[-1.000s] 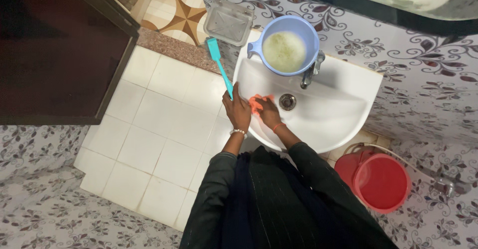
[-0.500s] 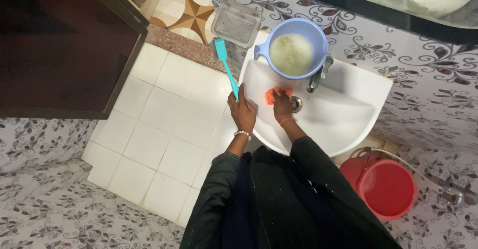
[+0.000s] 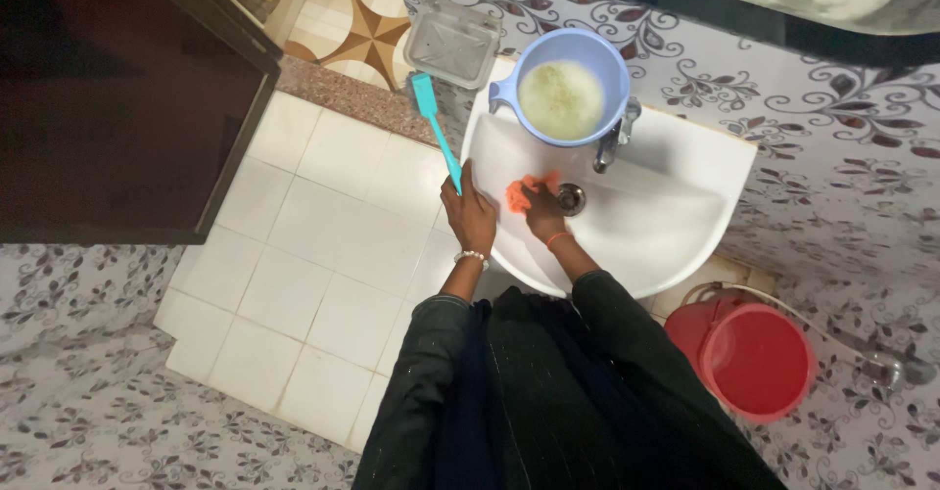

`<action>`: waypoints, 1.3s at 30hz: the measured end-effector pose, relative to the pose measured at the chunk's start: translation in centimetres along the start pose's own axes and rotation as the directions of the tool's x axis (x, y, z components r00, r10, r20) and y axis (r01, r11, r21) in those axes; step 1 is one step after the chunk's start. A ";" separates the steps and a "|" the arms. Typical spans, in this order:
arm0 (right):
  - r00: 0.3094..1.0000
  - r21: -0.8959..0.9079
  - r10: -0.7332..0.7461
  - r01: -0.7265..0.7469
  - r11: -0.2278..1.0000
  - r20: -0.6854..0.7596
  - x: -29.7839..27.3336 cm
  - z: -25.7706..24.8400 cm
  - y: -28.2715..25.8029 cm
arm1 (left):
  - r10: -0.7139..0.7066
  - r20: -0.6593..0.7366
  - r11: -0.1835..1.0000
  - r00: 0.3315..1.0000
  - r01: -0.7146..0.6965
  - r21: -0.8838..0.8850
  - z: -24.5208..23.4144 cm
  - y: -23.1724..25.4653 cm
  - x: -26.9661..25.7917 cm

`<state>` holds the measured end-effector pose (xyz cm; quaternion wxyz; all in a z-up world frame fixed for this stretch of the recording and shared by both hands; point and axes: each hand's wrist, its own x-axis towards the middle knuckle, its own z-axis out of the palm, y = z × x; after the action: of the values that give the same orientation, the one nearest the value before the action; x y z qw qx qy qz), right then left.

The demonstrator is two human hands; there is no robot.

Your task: The person scrubs a white bathroom sink using a blue scrub brush and an orange sponge. They clean the basin and faucet area while a blue bowl filled with soapy water sits on the sink. The person repeatedly wipes the sink surface and the drain area throughout the clip.

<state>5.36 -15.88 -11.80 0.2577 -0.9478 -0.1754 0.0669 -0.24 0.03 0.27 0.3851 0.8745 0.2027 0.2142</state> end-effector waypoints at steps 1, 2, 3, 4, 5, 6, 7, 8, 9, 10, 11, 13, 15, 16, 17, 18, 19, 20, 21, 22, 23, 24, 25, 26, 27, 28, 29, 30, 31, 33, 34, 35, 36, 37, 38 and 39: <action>0.999 0.001 -0.013 0.013 1.000 0.037 -0.4 0.1 -0.1 | 0.004 0.000 1.000 1.000 -0.004 -0.005 0.0 0.0 0.0; 0.999 0.055 -0.041 0.040 0.998 0.017 -1.1 0.2 -0.2 | 0.010 0.001 1.000 1.000 -0.010 -0.011 -0.1 0.0 0.0; 0.998 0.108 -0.068 0.068 0.992 -0.005 -1.9 0.3 -0.4 | -0.001 0.005 1.000 1.000 0.001 -0.003 0.0 0.0 0.0; 0.995 0.159 -0.094 0.097 0.982 -0.028 -2.5 0.4 -0.6 | -0.013 0.009 1.000 1.000 0.013 0.006 0.1 0.0 0.1; 0.997 0.156 -0.083 0.083 0.984 -0.002 -2.9 0.5 -0.7 | -0.025 0.013 1.000 1.000 0.025 0.014 0.1 0.0 0.2; 0.997 0.154 -0.074 0.069 0.986 0.025 -3.2 0.6 -0.8 | -0.012 0.010 1.000 1.000 0.012 0.012 0.1 0.0 0.2; 0.997 0.151 -0.064 0.056 0.987 0.052 -3.5 0.7 -0.9 | 0.001 0.007 1.000 1.000 -0.001 0.010 0.1 -0.1 0.2; 0.995 0.176 -0.059 0.044 0.983 0.081 -3.7 0.8 -0.9 | 0.013 0.004 1.000 1.000 -0.013 0.007 0.1 -0.1 0.2; 0.992 0.200 -0.054 0.031 0.979 0.111 -4.0 0.8 -1.0 | 0.005 0.009 1.000 1.000 -0.005 -0.002 0.1 -0.1 0.2; 0.989 0.223 -0.049 0.017 0.975 0.141 -4.3 0.7 -1.0 | -0.004 0.015 1.000 1.000 0.004 -0.012 0.1 -0.2 0.2; 0.985 0.252 -0.080 0.040 0.967 0.150 -4.6 0.5 -1.0 | -0.013 0.021 1.000 1.000 0.014 -0.022 0.1 -0.2 0.2; 0.976 0.310 -0.143 0.086 0.947 0.165 -5.2 -0.1 -1.1 | -0.006 0.018 1.000 1.000 0.006 -0.015 0.2 -0.4 0.1; 0.964 0.389 -0.078 -0.028 0.921 0.254 -5.8 -1.1 -1.7 | 0.003 0.013 1.000 1.000 -0.003 -0.008 0.3 -0.5 0.3; 0.952 0.424 -0.048 -0.089 0.901 0.303 -6.2 -1.7 -2.1 | 0.005 0.011 1.000 1.000 -0.005 -0.005 0.3 -0.5 0.2; 0.950 0.498 -0.048 -0.119 0.859 0.310 -6.5 -2.4 -2.5 | 0.006 0.009 1.000 1.000 -0.006 -0.001 0.4 -0.5 0.2; 0.947 0.569 -0.051 -0.148 0.809 0.318 -6.8 -3.0 -3.0 | -0.006 0.013 1.000 1.000 0.006 -0.011 0.4 -0.5 0.1; 0.944 0.635 -0.053 -0.177 0.752 0.326 -6.9 -3.5 -3.4 | -0.018 0.017 1.000 1.000 0.018 -0.022 0.4 -0.4 0.1; 0.946 0.617 -0.039 -0.177 0.767 0.320 -7.0 -3.8 -3.9 | -0.029 0.020 0.999 0.999 0.030 -0.031 0.3 -0.4 0.2; 0.949 0.598 -0.026 -0.177 0.782 0.314 -7.0 -4.0 -4.2 | -0.046 0.025 0.998 0.999 0.047 -0.037 0.2 -0.2 0.2; 0.952 0.580 -0.012 -0.177 0.795 0.307 -7.0 -4.0 -4.4 | -0.061 0.030 0.997 0.998 0.062 -0.042 0.2 -0.1 0.2; 0.952 0.582 -0.006 -0.182 0.792 0.306 -6.8 -3.9 -4.4 | -0.077 0.036 0.996 0.996 0.078 -0.046 0.1 0.1 0.3; 0.952 0.585 0.000 -0.187 0.789 0.305 -6.7 -3.6 -4.4 | -0.082 0.042 0.995 0.996 0.084 -0.051 0.0 0.2 0.3; 0.953 0.589 0.006 -0.192 0.785 0.304 -6.5 -3.3 -4.3 | -0.087 0.048 0.994 0.995 0.089 -0.055 -0.1 0.3 0.3; 0.956 0.598 0.006 -0.188 0.779 0.293 -6.3 -2.9 -4.2 | -0.092 0.054 0.994 0.994 0.095 -0.057 -0.3 0.3 0.3; 0.959 0.607 0.006 -0.183 0.773 0.282 -6.0 -2.5 -4.1 | -0.102 0.066 0.992 0.993 0.106 -0.066 -0.4 0.4 0.3; 0.962 0.617 0.003 -0.177 0.767 0.272 -5.7 -2.1 -4.1 | -0.113 0.075 0.990 0.991 0.118 -0.072 -0.6 0.6 0.3; 0.965 0.603 0.008 -0.170 0.779 0.262 -5.3 -1.8 -4.1 | -0.123 0.084 0.988 0.989 0.130 -0.078 -0.7 0.7 0.3; 0.968 0.590 0.010 -0.161 0.791 0.250 -4.9 -1.6 -4.1 | -0.123 0.086 0.987 0.989 0.131 -0.091 -0.9 0.9 0.3; 0.971 0.576 0.012 -0.151 0.803 0.238 -4.3 -1.4 -4.3 | -0.123 0.088 0.986 0.988 0.132 -0.103 -1.0 1.1 0.3; 0.978 0.629 -0.019 -0.119 0.768 0.208 -3.3 -1.2 -4.9 | -0.131 0.095 0.982 0.987 0.143 -0.122 -1.3 1.4 0.3; 0.981 0.655 -0.033 -0.104 0.748 0.193 -2.7 -1.2 -5.2 | -0.139 0.099 0.980 0.985 0.152 -0.129 -1.4 1.4 0.3; 0.984 0.662 -0.042 -0.083 0.745 0.171 -2.2 -1.1 -5.3 | -0.147 0.103 0.978 0.984 0.160 -0.136 -1.4 1.5 0.3; 0.987 0.668 -0.051 -0.063 0.741 0.149 -1.6 -1.1 -5.6 | -0.148 0.109 0.976 0.983 0.163 -0.148 -1.4 1.5 0.3; 0.990 0.674 -0.061 -0.042 0.737 0.128 -1.1 -1.1 -5.8 | -0.149 0.115 0.973 0.982 0.166 -0.159 -1.4 1.4 0.3; 0.994 0.674 -0.070 -0.007 0.739 0.087 -0.6 -1.2 -6.1 | -0.150 0.121 0.971 0.981 0.169 -0.170 -1.3 1.3 0.3; 0.996 0.672 -0.079 0.028 0.740 0.046 0.0 -1.4 -6.5 | -0.145 0.110 0.974 0.983 0.161 -0.160 -1.2 1.2 0.3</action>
<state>3.68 -11.26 -7.28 0.5765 -0.7834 -0.1758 0.1517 -0.41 0.16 1.99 0.4822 0.8301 0.2318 0.1574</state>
